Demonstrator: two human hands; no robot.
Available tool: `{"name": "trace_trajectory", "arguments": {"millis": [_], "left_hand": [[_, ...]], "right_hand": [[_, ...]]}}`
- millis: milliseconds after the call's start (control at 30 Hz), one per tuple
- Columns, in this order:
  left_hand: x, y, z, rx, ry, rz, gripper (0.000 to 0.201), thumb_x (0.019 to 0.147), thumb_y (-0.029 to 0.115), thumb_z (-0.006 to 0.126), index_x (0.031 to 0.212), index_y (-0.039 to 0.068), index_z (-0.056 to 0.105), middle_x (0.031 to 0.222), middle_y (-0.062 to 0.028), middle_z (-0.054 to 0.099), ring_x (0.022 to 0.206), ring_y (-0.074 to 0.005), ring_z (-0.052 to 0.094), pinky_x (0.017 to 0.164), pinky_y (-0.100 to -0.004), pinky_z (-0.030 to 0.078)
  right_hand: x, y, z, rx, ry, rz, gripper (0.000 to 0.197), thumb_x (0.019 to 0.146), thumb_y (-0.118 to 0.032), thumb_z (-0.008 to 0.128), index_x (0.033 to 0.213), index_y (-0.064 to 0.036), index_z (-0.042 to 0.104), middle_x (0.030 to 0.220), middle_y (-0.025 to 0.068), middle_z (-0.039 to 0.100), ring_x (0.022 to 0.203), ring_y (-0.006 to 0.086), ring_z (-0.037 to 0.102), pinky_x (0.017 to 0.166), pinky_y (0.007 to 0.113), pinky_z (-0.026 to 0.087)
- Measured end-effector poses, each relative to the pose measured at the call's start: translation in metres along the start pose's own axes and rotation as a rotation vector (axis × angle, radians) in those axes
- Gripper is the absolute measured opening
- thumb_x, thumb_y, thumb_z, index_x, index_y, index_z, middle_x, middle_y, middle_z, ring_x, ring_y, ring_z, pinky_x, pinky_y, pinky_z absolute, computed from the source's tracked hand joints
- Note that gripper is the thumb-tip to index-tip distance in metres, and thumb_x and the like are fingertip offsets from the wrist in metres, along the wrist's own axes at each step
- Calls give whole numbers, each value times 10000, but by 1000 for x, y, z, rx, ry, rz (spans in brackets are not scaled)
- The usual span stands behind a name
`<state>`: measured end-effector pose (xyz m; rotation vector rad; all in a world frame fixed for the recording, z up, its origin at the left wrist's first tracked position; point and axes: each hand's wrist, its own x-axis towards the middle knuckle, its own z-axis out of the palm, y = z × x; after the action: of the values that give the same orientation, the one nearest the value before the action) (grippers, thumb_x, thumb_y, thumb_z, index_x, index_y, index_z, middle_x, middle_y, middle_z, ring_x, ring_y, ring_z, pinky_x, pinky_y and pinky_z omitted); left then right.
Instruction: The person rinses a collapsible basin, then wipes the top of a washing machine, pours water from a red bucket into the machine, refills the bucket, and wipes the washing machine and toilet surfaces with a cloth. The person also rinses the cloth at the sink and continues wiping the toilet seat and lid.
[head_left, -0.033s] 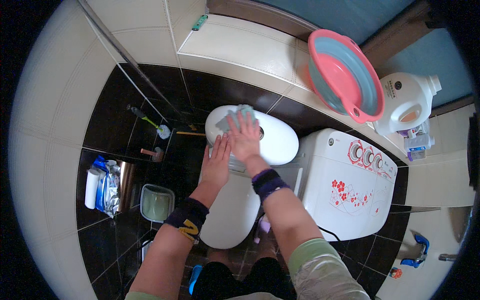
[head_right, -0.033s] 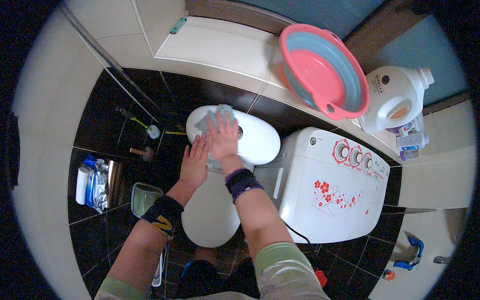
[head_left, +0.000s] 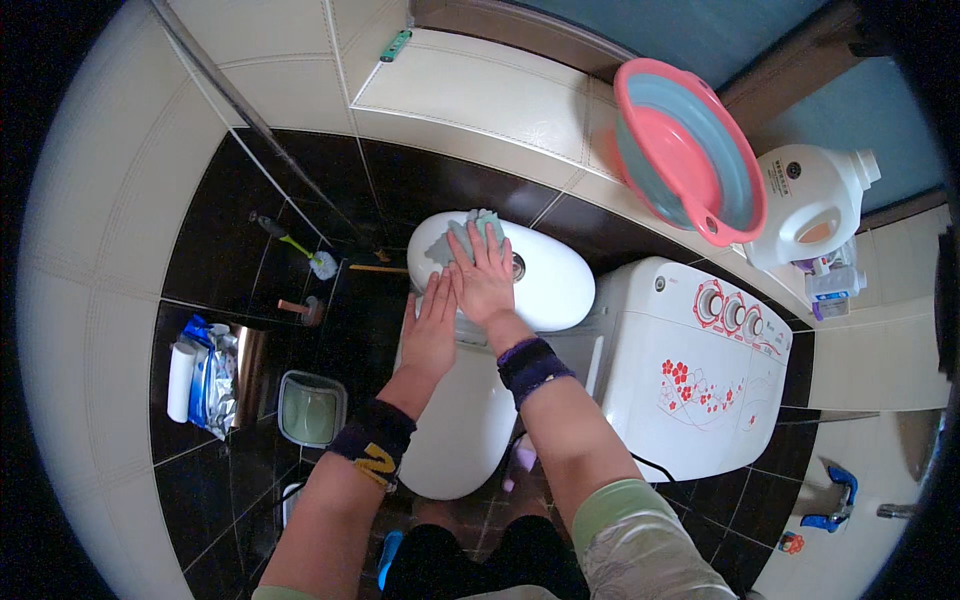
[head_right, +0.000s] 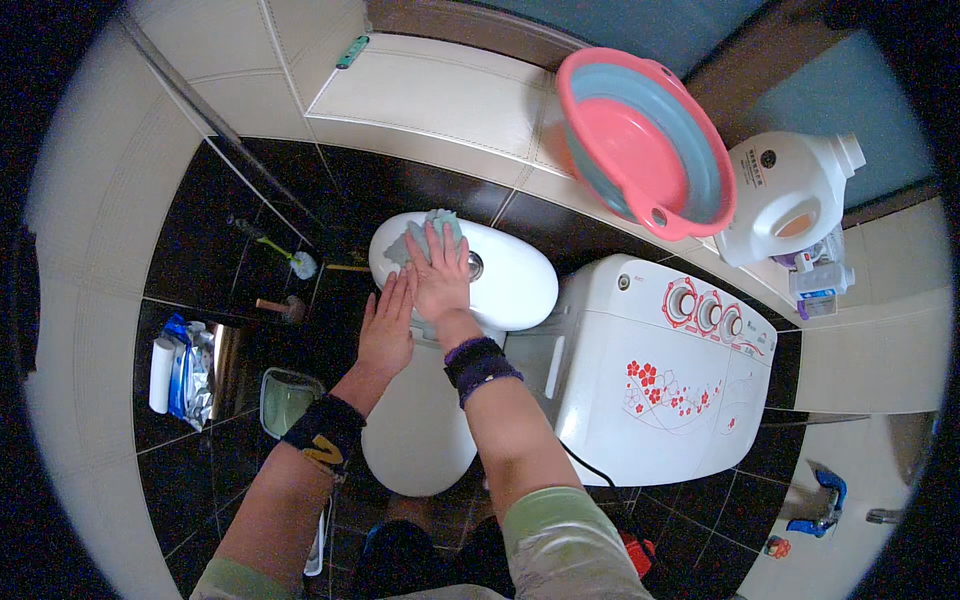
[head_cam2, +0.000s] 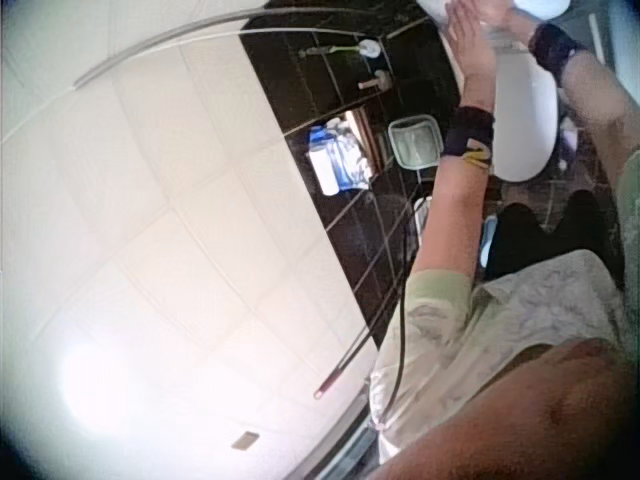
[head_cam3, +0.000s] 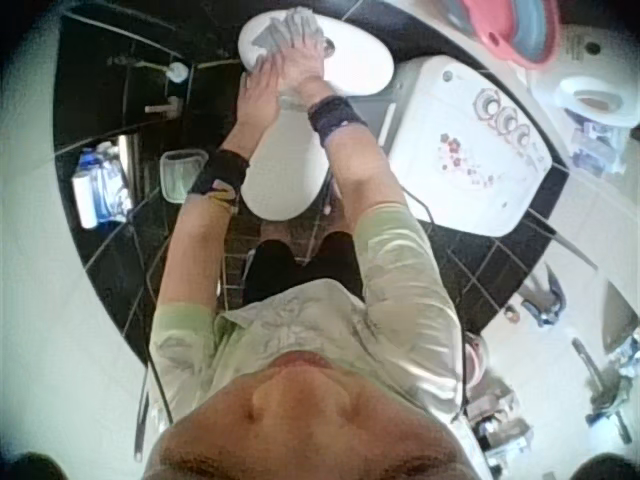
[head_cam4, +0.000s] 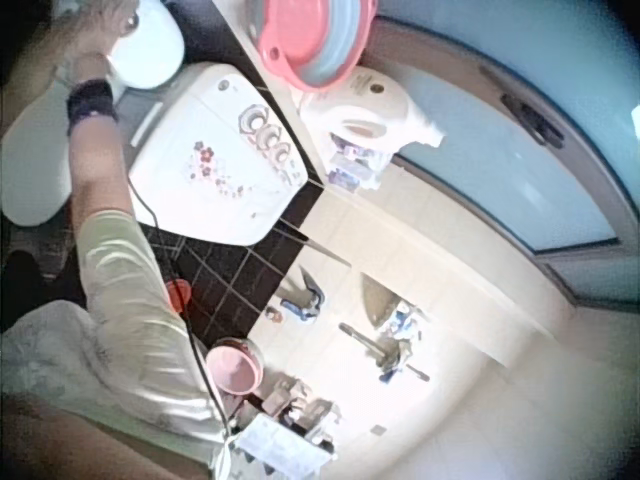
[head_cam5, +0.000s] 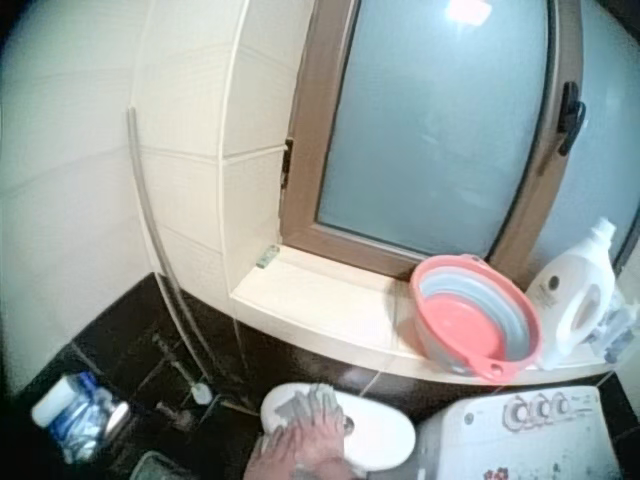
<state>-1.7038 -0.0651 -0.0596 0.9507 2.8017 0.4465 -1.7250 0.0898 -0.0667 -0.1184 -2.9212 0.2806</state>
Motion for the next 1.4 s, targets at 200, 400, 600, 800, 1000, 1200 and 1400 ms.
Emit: {"name": "trace_trajectory", "arguments": {"millis": [200,400,600,800,1000,1200,1400], "left_hand": [[1,-4,-10,-150,10,58,825,787,-38,552,1550,10,242,1648,-137,178,1522,-311,190,1192,-424,318],[2,1,-11,-149,13,41,869,782,-42,584,1565,33,214,1660,-105,152,1533,-280,159,1165,-404,356],[-10,-21,2,-407,162,-9,694,776,-49,578,1445,43,418,1605,-140,286,1487,-330,268,1122,-431,394],[-87,-21,36,-451,234,-206,498,791,-28,604,1278,73,573,1486,-148,456,1350,-375,428,1108,-434,395],[-154,-6,53,-556,43,-241,480,805,-17,622,1268,104,588,1451,-149,482,1303,-365,465,1079,-435,421],[-168,8,59,-612,-91,-248,478,823,-8,620,1284,115,580,1433,-153,492,1281,-364,488,1057,-435,448],[-142,-3,45,-654,8,-255,479,843,-7,615,1307,95,561,1425,-160,501,1290,-374,483,1069,-433,440]], "right_hand": [[-47,35,-27,9,-37,231,565,1005,-355,465,1541,-210,362,1616,108,266,1503,341,202,1231,526,122],[-37,39,-15,-165,29,440,587,1025,-386,397,1556,-147,321,1620,130,253,1499,382,195,1216,565,128],[23,-13,3,-30,-19,5,567,1008,-357,469,1534,-173,369,1587,127,326,1489,359,234,1220,541,136],[-18,-39,8,18,-85,-312,585,955,-337,556,1508,-211,415,1574,77,356,1500,307,223,1217,556,155],[-84,10,-35,-62,-87,137,606,968,-344,565,1524,-187,381,1586,117,322,1498,337,225,1202,598,159],[-60,-4,-16,-92,22,205,661,960,-379,575,1531,-127,360,1619,166,256,1506,384,198,1192,625,151],[4,-33,-10,215,15,-92,416,966,-245,589,1369,-143,567,1442,161,506,1387,329,430,1134,463,366]]}}
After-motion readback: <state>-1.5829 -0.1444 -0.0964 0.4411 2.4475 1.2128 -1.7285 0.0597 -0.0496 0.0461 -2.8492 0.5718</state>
